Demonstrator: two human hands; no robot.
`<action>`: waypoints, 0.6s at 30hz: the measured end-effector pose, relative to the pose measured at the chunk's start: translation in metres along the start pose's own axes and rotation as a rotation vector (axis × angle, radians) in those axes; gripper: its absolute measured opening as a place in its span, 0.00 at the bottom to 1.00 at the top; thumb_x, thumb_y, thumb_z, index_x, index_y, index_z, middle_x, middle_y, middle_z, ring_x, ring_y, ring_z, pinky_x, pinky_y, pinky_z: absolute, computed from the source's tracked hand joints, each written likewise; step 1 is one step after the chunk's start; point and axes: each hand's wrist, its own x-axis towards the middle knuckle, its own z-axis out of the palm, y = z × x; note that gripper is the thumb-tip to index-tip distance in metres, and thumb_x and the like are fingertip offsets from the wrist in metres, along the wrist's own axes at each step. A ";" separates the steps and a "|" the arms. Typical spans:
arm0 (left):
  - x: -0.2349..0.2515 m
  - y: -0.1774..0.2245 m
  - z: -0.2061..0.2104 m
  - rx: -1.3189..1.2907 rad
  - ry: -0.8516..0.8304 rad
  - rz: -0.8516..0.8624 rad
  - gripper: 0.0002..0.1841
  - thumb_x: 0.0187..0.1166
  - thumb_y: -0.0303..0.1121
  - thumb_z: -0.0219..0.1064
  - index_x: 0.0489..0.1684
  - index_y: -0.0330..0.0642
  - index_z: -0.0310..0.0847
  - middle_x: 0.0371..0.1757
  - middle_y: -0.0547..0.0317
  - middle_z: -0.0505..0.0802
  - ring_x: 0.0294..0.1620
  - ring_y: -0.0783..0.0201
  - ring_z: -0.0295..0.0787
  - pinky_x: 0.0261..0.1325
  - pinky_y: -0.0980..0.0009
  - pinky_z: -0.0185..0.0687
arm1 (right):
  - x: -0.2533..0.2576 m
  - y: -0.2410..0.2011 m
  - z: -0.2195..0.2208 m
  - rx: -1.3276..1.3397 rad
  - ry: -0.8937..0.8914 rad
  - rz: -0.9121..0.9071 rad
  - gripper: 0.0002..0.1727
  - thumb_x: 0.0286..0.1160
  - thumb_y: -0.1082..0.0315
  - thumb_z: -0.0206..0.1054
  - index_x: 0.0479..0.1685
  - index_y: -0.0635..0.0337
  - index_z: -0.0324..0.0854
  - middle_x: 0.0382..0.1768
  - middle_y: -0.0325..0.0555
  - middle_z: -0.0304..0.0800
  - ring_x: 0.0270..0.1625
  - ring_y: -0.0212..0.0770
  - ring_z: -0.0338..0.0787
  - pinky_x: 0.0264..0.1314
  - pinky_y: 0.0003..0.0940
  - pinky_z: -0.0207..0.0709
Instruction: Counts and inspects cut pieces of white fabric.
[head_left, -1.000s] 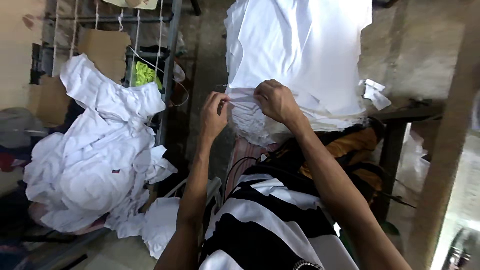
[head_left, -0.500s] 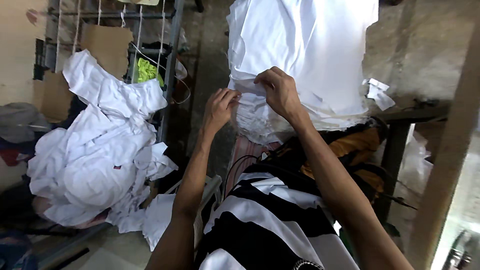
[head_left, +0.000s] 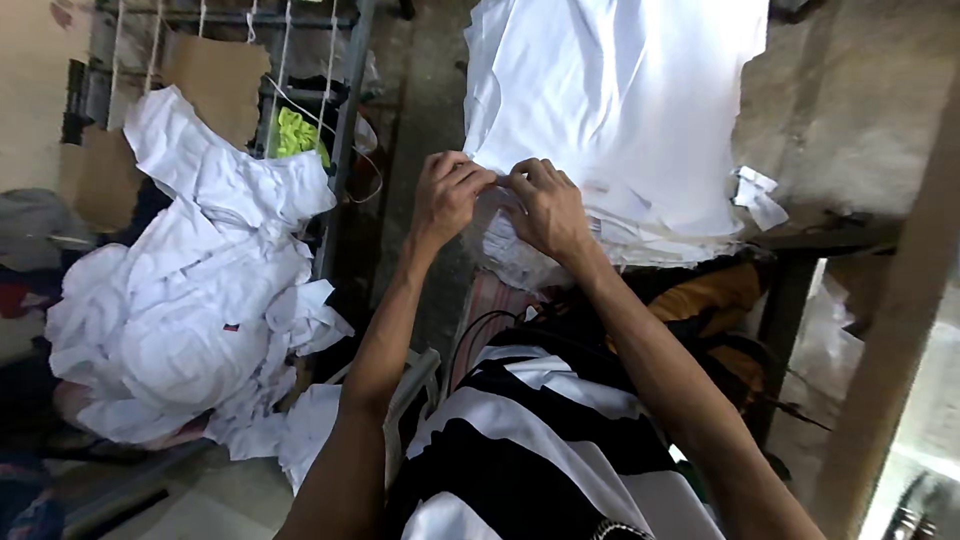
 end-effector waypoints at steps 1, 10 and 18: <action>0.000 -0.001 -0.001 0.012 -0.005 0.001 0.07 0.83 0.31 0.68 0.46 0.50 0.95 0.46 0.60 0.96 0.61 0.55 0.87 0.74 0.54 0.70 | 0.000 -0.001 0.003 -0.018 0.032 0.014 0.12 0.81 0.63 0.65 0.54 0.57 0.90 0.56 0.54 0.89 0.56 0.56 0.88 0.49 0.51 0.81; -0.034 -0.017 -0.015 0.191 0.010 -0.496 0.08 0.85 0.35 0.65 0.49 0.48 0.91 0.57 0.54 0.92 0.65 0.50 0.84 0.70 0.53 0.76 | -0.002 0.000 0.008 0.000 0.067 0.038 0.11 0.83 0.65 0.64 0.50 0.57 0.91 0.53 0.53 0.90 0.55 0.55 0.88 0.51 0.49 0.82; -0.055 0.020 -0.013 -0.252 -0.015 -0.526 0.13 0.83 0.29 0.66 0.62 0.38 0.85 0.63 0.48 0.88 0.64 0.57 0.87 0.68 0.62 0.84 | 0.003 0.004 0.003 0.111 0.047 0.097 0.14 0.85 0.58 0.65 0.48 0.56 0.93 0.52 0.50 0.92 0.55 0.53 0.89 0.54 0.48 0.83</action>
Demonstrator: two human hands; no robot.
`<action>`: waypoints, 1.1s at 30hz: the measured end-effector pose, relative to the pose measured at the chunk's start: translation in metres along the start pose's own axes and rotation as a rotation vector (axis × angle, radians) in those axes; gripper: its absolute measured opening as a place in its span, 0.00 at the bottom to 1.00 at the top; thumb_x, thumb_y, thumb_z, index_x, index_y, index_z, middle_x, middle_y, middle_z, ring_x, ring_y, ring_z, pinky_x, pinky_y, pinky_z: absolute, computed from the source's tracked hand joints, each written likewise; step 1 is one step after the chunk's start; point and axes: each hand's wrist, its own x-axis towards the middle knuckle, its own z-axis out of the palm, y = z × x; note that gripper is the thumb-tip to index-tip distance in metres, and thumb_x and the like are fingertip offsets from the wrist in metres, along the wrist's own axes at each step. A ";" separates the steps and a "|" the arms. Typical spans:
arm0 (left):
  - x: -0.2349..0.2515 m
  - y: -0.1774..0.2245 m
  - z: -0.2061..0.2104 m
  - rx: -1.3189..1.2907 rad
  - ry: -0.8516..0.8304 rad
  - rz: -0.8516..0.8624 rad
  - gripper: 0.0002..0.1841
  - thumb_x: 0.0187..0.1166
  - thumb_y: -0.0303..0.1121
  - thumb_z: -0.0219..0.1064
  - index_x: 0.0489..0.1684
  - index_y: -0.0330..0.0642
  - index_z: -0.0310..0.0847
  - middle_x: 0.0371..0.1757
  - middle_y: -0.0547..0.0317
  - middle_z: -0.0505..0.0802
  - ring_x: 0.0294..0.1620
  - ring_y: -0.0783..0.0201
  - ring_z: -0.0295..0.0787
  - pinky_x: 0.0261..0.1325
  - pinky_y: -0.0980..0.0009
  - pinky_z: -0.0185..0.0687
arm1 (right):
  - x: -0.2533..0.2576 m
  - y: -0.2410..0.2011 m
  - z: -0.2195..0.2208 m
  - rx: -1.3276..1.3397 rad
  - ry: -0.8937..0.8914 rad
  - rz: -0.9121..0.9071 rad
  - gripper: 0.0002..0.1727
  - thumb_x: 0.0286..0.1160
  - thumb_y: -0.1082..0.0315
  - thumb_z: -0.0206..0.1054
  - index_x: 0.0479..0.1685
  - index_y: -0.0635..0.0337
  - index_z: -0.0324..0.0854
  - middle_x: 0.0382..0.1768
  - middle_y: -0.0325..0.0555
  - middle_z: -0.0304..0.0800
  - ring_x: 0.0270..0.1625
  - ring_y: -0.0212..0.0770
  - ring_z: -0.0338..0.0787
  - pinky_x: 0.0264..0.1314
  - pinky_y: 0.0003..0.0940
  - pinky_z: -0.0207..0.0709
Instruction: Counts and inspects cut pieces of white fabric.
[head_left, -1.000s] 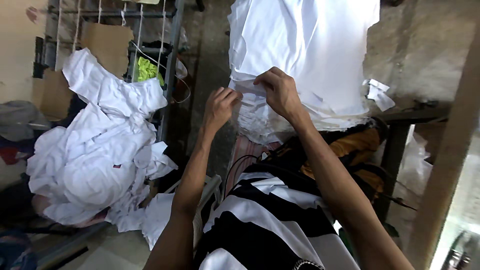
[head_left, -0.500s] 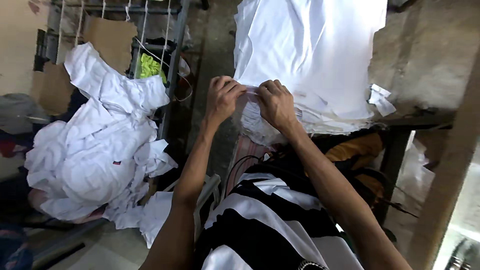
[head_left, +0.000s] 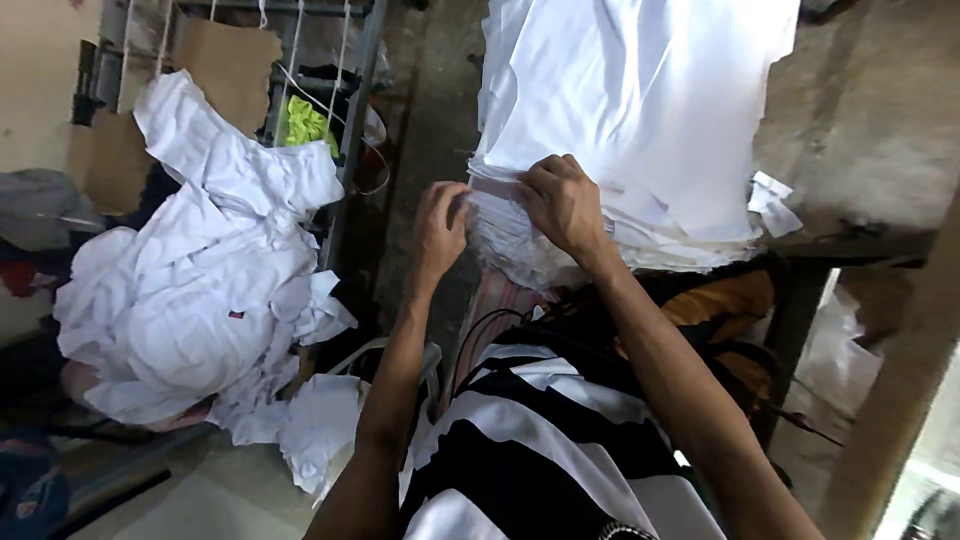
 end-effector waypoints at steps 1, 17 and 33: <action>0.000 0.004 0.004 0.000 -0.031 0.027 0.13 0.84 0.30 0.66 0.61 0.39 0.85 0.64 0.48 0.88 0.66 0.57 0.86 0.70 0.62 0.83 | 0.001 -0.001 -0.001 0.020 0.001 0.012 0.14 0.85 0.59 0.64 0.48 0.57 0.93 0.51 0.50 0.92 0.55 0.53 0.89 0.55 0.48 0.83; 0.029 -0.019 0.014 0.433 -0.055 0.382 0.09 0.86 0.35 0.64 0.53 0.49 0.90 0.57 0.57 0.94 0.60 0.55 0.90 0.63 0.57 0.82 | 0.019 0.008 -0.020 0.236 0.000 0.086 0.11 0.81 0.72 0.65 0.54 0.62 0.89 0.49 0.52 0.93 0.53 0.45 0.93 0.62 0.42 0.85; 0.041 0.027 0.031 -0.190 0.122 -0.080 0.13 0.86 0.30 0.63 0.62 0.34 0.80 0.63 0.42 0.84 0.55 0.58 0.88 0.55 0.66 0.90 | 0.005 -0.004 -0.002 0.209 -0.062 0.117 0.18 0.77 0.70 0.67 0.66 0.58 0.78 0.54 0.49 0.90 0.56 0.50 0.90 0.58 0.49 0.85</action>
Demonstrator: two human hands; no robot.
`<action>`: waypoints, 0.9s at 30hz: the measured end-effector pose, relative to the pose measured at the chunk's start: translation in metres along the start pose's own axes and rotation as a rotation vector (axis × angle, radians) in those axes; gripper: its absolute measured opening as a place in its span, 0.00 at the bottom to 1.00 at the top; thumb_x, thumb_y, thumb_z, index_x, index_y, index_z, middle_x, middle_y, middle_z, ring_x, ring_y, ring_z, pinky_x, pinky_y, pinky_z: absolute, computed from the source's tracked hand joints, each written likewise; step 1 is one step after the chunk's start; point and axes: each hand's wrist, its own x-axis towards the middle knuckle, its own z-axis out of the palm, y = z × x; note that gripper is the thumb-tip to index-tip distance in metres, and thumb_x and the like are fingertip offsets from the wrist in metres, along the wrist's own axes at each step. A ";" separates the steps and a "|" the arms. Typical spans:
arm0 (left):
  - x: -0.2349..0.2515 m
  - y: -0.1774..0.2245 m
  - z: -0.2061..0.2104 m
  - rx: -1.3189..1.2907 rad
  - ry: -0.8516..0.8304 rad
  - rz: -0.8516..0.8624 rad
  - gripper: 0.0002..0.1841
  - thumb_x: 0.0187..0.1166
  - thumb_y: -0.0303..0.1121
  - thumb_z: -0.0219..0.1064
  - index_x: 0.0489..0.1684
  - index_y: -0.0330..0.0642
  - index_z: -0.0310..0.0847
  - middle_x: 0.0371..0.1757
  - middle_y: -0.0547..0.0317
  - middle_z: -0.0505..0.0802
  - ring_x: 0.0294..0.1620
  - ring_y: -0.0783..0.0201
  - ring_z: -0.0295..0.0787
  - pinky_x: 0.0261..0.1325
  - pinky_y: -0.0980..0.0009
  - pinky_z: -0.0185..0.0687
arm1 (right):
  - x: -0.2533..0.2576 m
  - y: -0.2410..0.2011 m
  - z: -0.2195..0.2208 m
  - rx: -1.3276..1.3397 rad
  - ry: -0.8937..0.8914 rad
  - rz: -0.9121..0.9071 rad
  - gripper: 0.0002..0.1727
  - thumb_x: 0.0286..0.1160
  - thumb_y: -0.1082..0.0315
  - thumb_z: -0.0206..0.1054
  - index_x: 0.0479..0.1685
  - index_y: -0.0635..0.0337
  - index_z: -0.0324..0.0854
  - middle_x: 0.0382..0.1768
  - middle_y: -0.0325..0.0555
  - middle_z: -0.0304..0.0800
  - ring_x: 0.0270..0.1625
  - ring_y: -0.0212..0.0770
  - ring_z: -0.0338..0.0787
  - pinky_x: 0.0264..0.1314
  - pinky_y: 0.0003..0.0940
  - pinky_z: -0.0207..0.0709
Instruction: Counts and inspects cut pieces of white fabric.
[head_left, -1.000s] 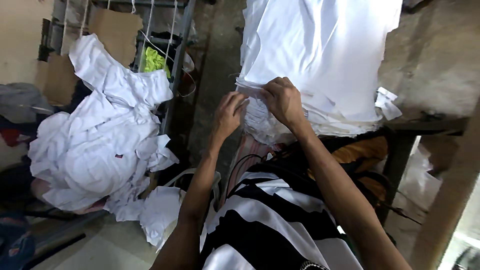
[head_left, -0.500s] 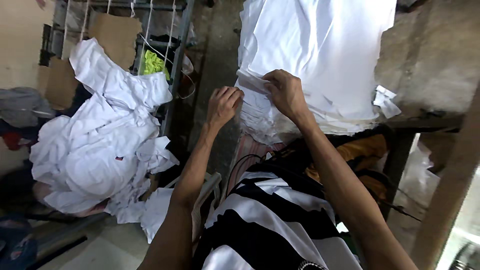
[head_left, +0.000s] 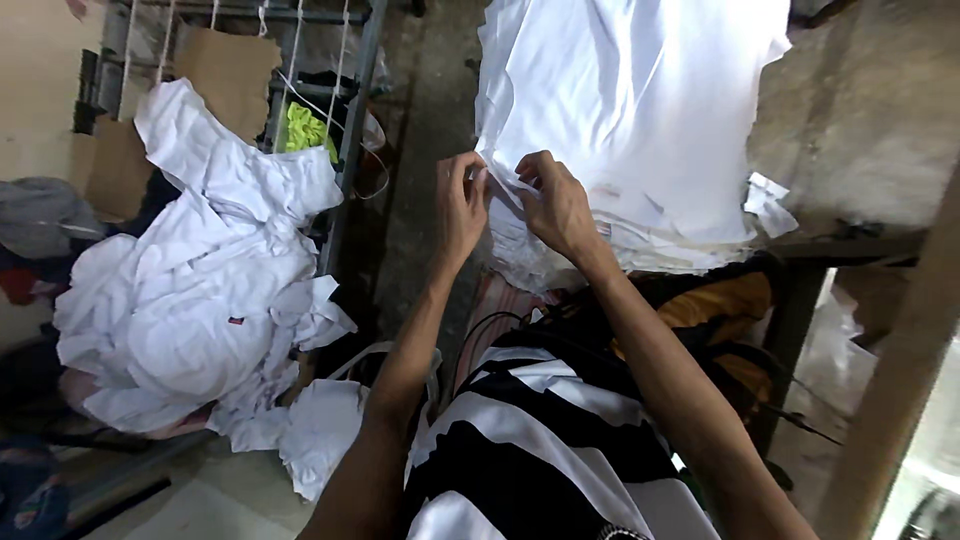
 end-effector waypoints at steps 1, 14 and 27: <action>-0.005 -0.002 0.005 -0.109 0.016 -0.073 0.15 0.86 0.31 0.64 0.65 0.33 0.77 0.64 0.42 0.83 0.55 0.58 0.88 0.55 0.65 0.91 | 0.000 0.000 0.001 -0.001 -0.005 0.001 0.18 0.77 0.68 0.68 0.65 0.58 0.78 0.53 0.49 0.91 0.56 0.50 0.91 0.58 0.49 0.85; -0.023 -0.001 0.012 -0.574 0.056 -0.342 0.29 0.79 0.26 0.69 0.79 0.37 0.63 0.68 0.45 0.81 0.63 0.56 0.85 0.60 0.59 0.89 | 0.014 -0.012 0.003 -0.126 -0.111 0.074 0.17 0.77 0.62 0.72 0.61 0.55 0.82 0.48 0.47 0.93 0.54 0.54 0.91 0.54 0.58 0.81; -0.025 -0.004 0.013 -0.719 0.043 -0.444 0.22 0.86 0.33 0.64 0.74 0.34 0.69 0.65 0.46 0.84 0.61 0.54 0.87 0.65 0.54 0.88 | 0.024 -0.005 -0.004 0.127 -0.140 0.165 0.14 0.79 0.69 0.70 0.61 0.56 0.82 0.46 0.46 0.94 0.44 0.46 0.94 0.51 0.52 0.87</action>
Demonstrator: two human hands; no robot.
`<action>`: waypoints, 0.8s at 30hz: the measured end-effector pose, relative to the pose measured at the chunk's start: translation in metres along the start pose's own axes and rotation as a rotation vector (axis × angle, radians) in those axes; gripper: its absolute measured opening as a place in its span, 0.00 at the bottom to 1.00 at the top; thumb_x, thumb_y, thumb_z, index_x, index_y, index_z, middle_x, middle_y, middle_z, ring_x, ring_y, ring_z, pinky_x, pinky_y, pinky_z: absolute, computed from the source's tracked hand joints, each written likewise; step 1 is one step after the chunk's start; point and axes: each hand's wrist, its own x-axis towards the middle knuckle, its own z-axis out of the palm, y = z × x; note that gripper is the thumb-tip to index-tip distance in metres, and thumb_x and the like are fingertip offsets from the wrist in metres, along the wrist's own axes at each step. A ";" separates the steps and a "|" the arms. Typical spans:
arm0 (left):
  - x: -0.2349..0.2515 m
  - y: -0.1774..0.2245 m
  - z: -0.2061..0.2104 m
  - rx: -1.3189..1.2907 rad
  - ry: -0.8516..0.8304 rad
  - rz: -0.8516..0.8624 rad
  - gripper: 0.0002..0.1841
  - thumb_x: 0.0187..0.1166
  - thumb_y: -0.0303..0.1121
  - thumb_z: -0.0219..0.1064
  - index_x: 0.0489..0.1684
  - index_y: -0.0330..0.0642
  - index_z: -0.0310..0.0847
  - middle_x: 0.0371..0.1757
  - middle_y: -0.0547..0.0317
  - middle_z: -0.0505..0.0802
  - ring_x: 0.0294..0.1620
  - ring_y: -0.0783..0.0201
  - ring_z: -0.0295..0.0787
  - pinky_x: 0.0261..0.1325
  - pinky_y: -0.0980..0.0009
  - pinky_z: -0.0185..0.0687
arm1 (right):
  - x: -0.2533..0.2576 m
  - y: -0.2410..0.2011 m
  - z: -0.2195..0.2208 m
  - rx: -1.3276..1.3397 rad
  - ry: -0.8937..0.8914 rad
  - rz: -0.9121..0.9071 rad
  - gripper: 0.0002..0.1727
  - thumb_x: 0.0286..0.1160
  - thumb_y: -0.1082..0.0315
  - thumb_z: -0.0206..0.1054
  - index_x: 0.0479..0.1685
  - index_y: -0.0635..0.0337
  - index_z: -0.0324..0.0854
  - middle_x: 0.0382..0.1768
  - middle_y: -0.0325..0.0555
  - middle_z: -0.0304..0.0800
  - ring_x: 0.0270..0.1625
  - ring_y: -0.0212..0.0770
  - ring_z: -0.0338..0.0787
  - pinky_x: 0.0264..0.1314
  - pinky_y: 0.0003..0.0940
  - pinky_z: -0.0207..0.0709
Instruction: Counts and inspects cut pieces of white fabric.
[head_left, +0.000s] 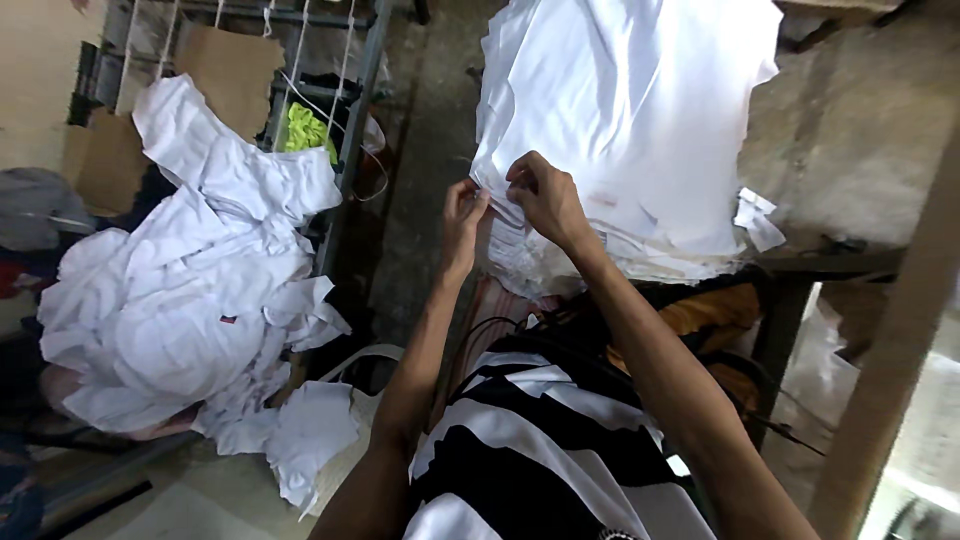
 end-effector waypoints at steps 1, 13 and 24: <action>0.000 0.001 0.000 -0.003 0.001 -0.009 0.22 0.85 0.35 0.66 0.73 0.34 0.70 0.64 0.46 0.84 0.61 0.54 0.87 0.65 0.54 0.88 | 0.001 0.001 -0.001 0.033 -0.001 -0.010 0.14 0.78 0.70 0.70 0.60 0.57 0.82 0.45 0.46 0.94 0.44 0.44 0.94 0.50 0.48 0.88; 0.001 0.001 -0.002 0.198 -0.017 -0.011 0.27 0.75 0.26 0.73 0.73 0.31 0.71 0.61 0.44 0.86 0.56 0.59 0.89 0.59 0.62 0.90 | 0.009 -0.005 -0.033 0.120 0.145 -0.013 0.09 0.74 0.76 0.69 0.49 0.58 0.88 0.46 0.43 0.95 0.41 0.35 0.94 0.46 0.34 0.89; 0.001 -0.004 -0.006 0.086 -0.028 -0.008 0.24 0.76 0.24 0.72 0.71 0.34 0.73 0.60 0.47 0.87 0.57 0.59 0.88 0.61 0.61 0.89 | -0.017 0.001 -0.010 -0.362 -0.065 -0.252 0.13 0.73 0.68 0.73 0.56 0.58 0.86 0.46 0.54 0.90 0.55 0.60 0.88 0.58 0.57 0.81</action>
